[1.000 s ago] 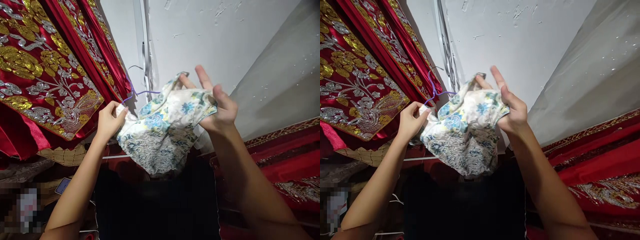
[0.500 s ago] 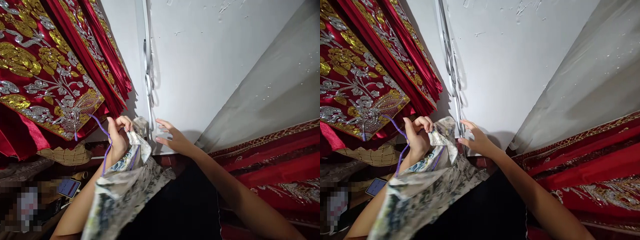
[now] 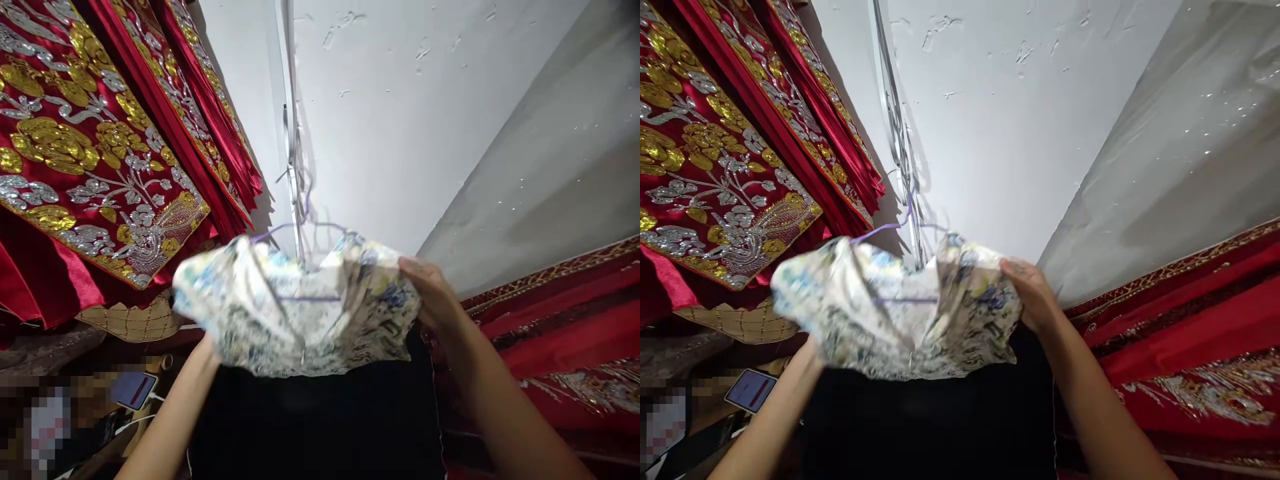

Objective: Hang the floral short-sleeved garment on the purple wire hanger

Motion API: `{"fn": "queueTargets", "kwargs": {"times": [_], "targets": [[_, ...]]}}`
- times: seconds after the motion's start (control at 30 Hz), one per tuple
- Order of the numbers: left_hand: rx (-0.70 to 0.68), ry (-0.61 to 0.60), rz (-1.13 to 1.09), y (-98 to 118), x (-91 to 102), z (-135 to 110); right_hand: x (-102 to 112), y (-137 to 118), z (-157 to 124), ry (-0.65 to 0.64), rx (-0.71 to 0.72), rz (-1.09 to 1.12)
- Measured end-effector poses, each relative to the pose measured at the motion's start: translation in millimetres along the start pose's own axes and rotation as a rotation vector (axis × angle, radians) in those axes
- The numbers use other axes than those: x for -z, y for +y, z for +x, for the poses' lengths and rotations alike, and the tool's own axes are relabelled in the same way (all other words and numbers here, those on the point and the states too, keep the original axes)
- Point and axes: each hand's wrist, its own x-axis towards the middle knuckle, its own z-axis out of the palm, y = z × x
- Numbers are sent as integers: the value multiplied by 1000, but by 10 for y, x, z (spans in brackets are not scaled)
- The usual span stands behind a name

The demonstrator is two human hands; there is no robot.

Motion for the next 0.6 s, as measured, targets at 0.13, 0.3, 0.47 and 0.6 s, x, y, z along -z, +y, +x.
{"fn": "queueTargets", "kwargs": {"times": [0.13,0.3,0.47,0.6], "targets": [[222,-42,-504,-302,63,-159,-213,-172,238,162,224,53],[239,359,-620,-582,-178,-232,-394,-55,360,44,172,7],[246,447,-616,-810,-265,-383,-73,236,190,422,388,-37],[298,370,-652,-865,-358,-467,-403,730,-136,860,563,-75]]}}
